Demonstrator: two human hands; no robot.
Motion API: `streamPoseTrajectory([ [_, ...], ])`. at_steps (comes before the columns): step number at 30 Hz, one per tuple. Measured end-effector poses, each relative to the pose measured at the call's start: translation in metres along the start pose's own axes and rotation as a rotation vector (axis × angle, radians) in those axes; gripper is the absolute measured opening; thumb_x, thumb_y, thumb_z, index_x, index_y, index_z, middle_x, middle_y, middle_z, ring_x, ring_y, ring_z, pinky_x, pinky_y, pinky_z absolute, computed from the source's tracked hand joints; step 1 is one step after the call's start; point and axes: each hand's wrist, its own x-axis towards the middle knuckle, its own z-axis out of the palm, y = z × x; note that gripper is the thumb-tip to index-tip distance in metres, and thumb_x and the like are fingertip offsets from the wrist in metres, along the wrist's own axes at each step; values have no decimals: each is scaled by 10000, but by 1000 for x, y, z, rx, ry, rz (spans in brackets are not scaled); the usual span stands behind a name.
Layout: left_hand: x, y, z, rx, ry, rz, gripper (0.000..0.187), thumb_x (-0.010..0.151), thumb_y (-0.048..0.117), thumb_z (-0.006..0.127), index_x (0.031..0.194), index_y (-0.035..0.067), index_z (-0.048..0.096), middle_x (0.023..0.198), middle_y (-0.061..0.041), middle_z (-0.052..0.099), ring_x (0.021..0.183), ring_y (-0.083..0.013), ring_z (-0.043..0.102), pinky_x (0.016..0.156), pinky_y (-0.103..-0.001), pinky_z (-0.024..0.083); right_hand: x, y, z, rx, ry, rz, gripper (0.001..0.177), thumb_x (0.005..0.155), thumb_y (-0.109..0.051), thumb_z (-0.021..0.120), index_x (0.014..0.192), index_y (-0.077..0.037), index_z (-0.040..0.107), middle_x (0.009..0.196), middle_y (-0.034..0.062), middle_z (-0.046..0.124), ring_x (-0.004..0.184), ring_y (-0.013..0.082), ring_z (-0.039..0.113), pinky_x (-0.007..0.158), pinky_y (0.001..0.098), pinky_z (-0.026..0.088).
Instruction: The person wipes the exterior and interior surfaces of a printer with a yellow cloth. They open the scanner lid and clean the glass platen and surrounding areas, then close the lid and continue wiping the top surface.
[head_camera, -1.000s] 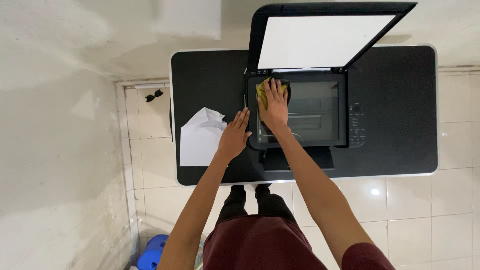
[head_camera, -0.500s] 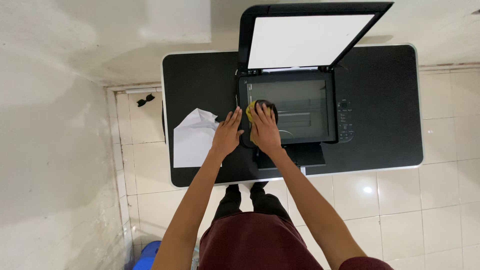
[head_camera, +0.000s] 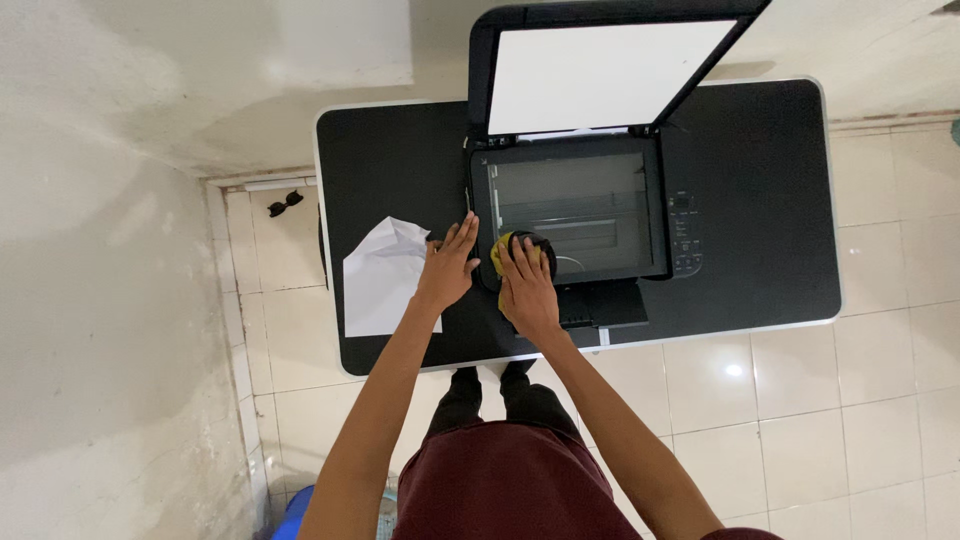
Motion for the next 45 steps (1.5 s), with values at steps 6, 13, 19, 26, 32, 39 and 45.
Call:
streamPoseTrajectory([
  [6,-3,-2,6,-66,102,57,744,1011,204,578,1642,121,194,1722,-20,211,1510,-258,381,1088,-477,357,23,-3,3,1,-6,25,565,1038,-204,443,1583,-70,373,1616,168,383,1535,366,286,1247,558,238],
  [13,-6,-4,6,-138,130,73,752,988,171,589,1640,111,219,1719,-49,216,1506,-297,382,1085,-479,347,77,11,16,-83,-21,21,599,1052,-196,450,1614,-50,301,1637,194,343,1545,377,234,1247,572,207],
  [19,-8,-4,9,-102,163,79,750,989,198,603,1637,107,236,1713,-46,238,1491,-302,400,1062,-493,365,117,21,26,-91,-32,52,625,1050,-195,471,1626,-49,277,1657,188,307,1566,376,195,1255,573,192],
  [26,-9,-2,9,-77,167,66,733,999,246,599,1630,116,251,1715,-31,241,1497,-272,403,1060,-480,374,145,30,30,-117,8,28,650,1031,-173,509,1627,-55,278,1658,190,319,1563,387,208,1257,575,196],
  [32,-6,1,6,-35,71,25,734,1016,257,566,1638,127,199,1718,-19,209,1513,-267,357,1093,-504,349,154,31,32,-105,8,46,642,1036,-164,515,1630,-83,286,1659,181,321,1561,388,210,1255,577,196],
  [39,-8,5,3,66,91,4,761,1004,278,580,1645,137,196,1718,-11,220,1500,-277,369,1079,-539,374,145,28,28,-79,-14,52,641,1021,-173,493,1624,-95,288,1658,172,304,1553,378,206,1252,576,194],
  [45,-7,5,7,55,151,24,768,994,257,592,1642,123,201,1707,-31,238,1496,-307,376,1061,-558,388,117,18,21,-36,-7,53,622,1032,-171,474,1624,-95,302,1648,165,327,1556,374,211,1258,576,193],
])
